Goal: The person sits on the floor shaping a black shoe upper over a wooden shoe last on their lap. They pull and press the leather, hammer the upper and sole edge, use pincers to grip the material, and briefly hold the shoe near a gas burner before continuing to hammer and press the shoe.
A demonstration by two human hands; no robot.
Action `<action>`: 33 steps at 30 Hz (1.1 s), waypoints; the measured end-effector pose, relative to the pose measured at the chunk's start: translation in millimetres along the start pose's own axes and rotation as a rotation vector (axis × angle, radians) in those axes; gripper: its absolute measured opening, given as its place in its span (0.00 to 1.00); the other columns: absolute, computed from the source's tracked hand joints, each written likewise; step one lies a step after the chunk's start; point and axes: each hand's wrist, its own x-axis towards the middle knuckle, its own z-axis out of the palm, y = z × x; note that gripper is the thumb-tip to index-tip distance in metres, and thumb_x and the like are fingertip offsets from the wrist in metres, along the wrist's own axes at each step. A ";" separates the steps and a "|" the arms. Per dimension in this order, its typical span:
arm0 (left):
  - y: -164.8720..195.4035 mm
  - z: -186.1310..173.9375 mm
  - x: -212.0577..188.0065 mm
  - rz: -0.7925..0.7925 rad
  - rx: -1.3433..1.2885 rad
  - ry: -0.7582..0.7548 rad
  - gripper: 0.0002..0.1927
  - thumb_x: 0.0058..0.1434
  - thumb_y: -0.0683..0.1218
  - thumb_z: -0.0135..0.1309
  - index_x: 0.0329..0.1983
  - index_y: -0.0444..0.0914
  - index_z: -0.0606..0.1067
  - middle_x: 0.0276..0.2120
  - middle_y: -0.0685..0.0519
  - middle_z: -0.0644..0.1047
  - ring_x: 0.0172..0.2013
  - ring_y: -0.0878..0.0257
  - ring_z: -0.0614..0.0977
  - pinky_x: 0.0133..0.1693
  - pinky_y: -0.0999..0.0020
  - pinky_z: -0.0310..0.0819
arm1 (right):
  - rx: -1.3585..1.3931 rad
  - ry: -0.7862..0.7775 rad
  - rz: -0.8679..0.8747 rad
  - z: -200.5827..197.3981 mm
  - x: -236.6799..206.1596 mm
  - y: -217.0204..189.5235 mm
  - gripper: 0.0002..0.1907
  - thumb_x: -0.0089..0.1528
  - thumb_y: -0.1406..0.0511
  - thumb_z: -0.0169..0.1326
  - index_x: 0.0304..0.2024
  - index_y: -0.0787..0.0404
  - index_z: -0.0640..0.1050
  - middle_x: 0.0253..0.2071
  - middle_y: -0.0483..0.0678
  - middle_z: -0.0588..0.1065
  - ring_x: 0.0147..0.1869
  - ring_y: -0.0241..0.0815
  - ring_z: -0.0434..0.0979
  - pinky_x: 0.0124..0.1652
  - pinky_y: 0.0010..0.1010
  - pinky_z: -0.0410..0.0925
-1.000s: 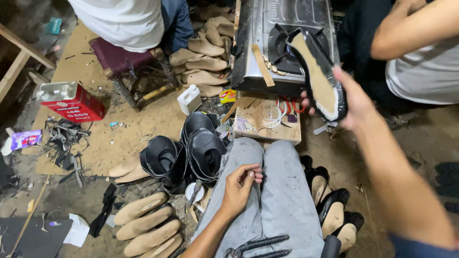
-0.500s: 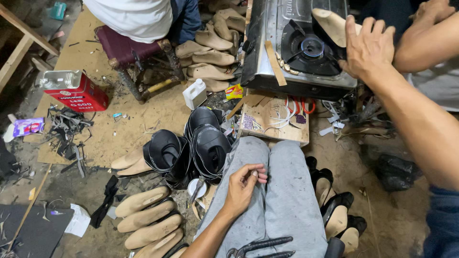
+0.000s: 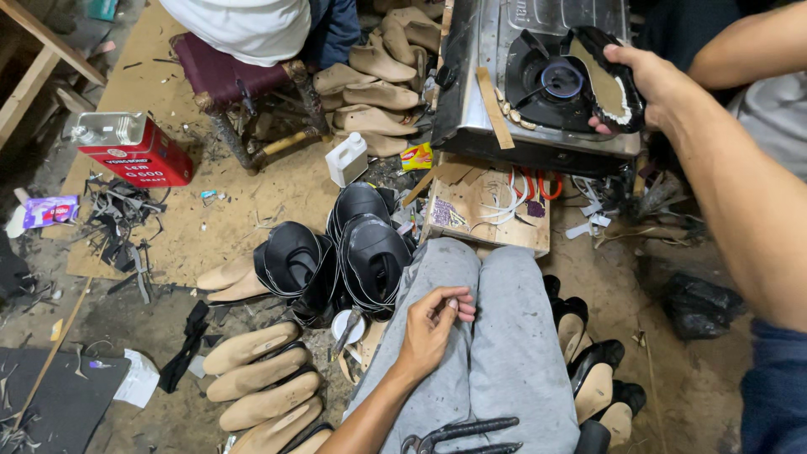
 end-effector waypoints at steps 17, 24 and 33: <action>1.9 -1.2 -1.9 0.004 0.040 -0.005 0.14 0.72 0.38 0.43 0.54 0.27 0.76 0.43 0.43 0.81 0.41 0.61 0.84 0.46 0.66 0.82 | -0.605 0.298 -0.420 -5.1 -9.6 6.6 0.55 0.49 0.51 0.69 0.72 0.65 0.60 0.52 0.72 0.70 0.55 0.74 0.71 0.51 0.64 0.66; 0.6 -0.7 -0.4 0.001 0.019 0.006 0.13 0.72 0.37 0.43 0.54 0.27 0.76 0.43 0.44 0.81 0.40 0.61 0.84 0.46 0.66 0.82 | -0.078 0.045 -0.080 -5.0 2.8 11.4 0.60 0.48 0.48 0.70 0.72 0.67 0.58 0.51 0.73 0.70 0.54 0.75 0.72 0.50 0.66 0.66; -2.6 -0.2 0.8 -0.002 0.015 0.007 0.13 0.72 0.37 0.43 0.54 0.28 0.76 0.42 0.44 0.81 0.40 0.61 0.84 0.46 0.66 0.82 | -1.209 0.434 -0.682 -8.6 -19.9 19.5 0.60 0.49 0.49 0.70 0.75 0.64 0.56 0.54 0.71 0.71 0.57 0.71 0.73 0.52 0.63 0.66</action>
